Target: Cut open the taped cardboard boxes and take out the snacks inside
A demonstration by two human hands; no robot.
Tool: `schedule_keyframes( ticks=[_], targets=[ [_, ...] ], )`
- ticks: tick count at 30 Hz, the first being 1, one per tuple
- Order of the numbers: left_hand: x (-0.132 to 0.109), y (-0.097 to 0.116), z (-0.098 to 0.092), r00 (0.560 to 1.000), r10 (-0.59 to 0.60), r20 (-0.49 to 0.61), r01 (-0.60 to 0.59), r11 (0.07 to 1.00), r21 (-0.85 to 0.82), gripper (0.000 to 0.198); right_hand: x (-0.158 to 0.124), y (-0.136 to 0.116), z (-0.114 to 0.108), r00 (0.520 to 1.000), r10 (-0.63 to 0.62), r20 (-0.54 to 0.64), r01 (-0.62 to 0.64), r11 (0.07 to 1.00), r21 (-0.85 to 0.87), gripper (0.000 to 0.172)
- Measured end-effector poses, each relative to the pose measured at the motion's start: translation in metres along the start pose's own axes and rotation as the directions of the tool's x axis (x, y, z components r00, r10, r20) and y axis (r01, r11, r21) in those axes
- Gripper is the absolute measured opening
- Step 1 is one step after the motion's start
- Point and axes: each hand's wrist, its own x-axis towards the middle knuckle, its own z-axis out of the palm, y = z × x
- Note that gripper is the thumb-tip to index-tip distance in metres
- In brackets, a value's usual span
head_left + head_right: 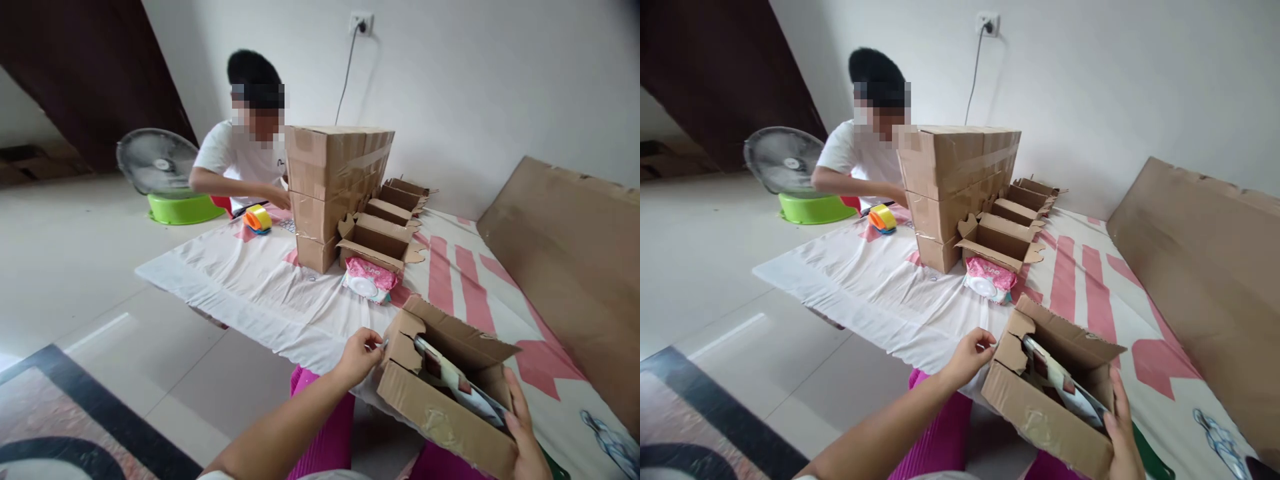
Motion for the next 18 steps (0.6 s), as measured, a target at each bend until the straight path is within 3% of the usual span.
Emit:
schedule_keyframes(
  ticks=[3, 6, 8, 11, 14, 15, 16, 17, 18],
  targets=[
    [0.003, 0.000, 0.005, 0.999, -0.035, -0.005, 0.035, 0.998, -0.054, 0.002, -0.004, -0.013, 0.001, 0.994, 0.105, -0.040, -0.096, 0.980, 0.174, 0.062],
    [0.002, 0.000, 0.008, 0.997, -0.046, -0.058, 0.038, 0.992, -0.120, 0.016, -0.009, -0.015, -0.002, 0.999, 0.008, 0.041, -0.015, 0.984, 0.177, 0.061],
    [0.001, 0.002, 0.004, 0.988, -0.028, -0.155, 0.004, 0.988, -0.153, 0.026, -0.013, -0.008, -0.004, 0.998, -0.052, 0.018, 0.047, 0.980, 0.195, 0.064],
    [-0.008, 0.016, -0.012, 0.937, 0.077, -0.342, -0.129, 0.983, -0.132, 0.030, -0.021, 0.005, -0.009, 0.968, -0.015, -0.250, 0.051, 0.989, 0.137, 0.064],
    [-0.034, 0.043, -0.028, 0.860, 0.298, -0.415, -0.339, 0.940, -0.028, 0.023, -0.041, 0.003, -0.019, 0.819, -0.020, -0.573, 0.072, 0.995, 0.068, 0.053],
    [-0.044, 0.053, -0.032, 0.822, 0.418, -0.387, -0.444, 0.896, 0.023, 0.017, -0.050, -0.003, -0.022, 0.782, -0.059, -0.620, 0.129, 0.989, 0.069, 0.048],
    [-0.053, 0.062, -0.034, 0.688, 0.675, -0.267, -0.648, 0.737, 0.192, 0.006, -0.060, -0.013, -0.024, 0.776, -0.110, -0.621, 0.200, 0.977, 0.077, 0.044],
    [-0.061, 0.069, -0.033, 0.528, 0.847, -0.062, -0.806, 0.523, 0.279, 0.010, -0.068, -0.025, -0.024, 0.829, -0.164, -0.534, 0.267, 0.956, 0.121, 0.042],
    [-0.066, 0.075, -0.030, 0.417, 0.906, 0.065, -0.878, 0.383, 0.288, 0.015, -0.075, -0.037, -0.022, 0.912, -0.197, -0.360, 0.285, 0.935, 0.211, 0.046]
  ],
)
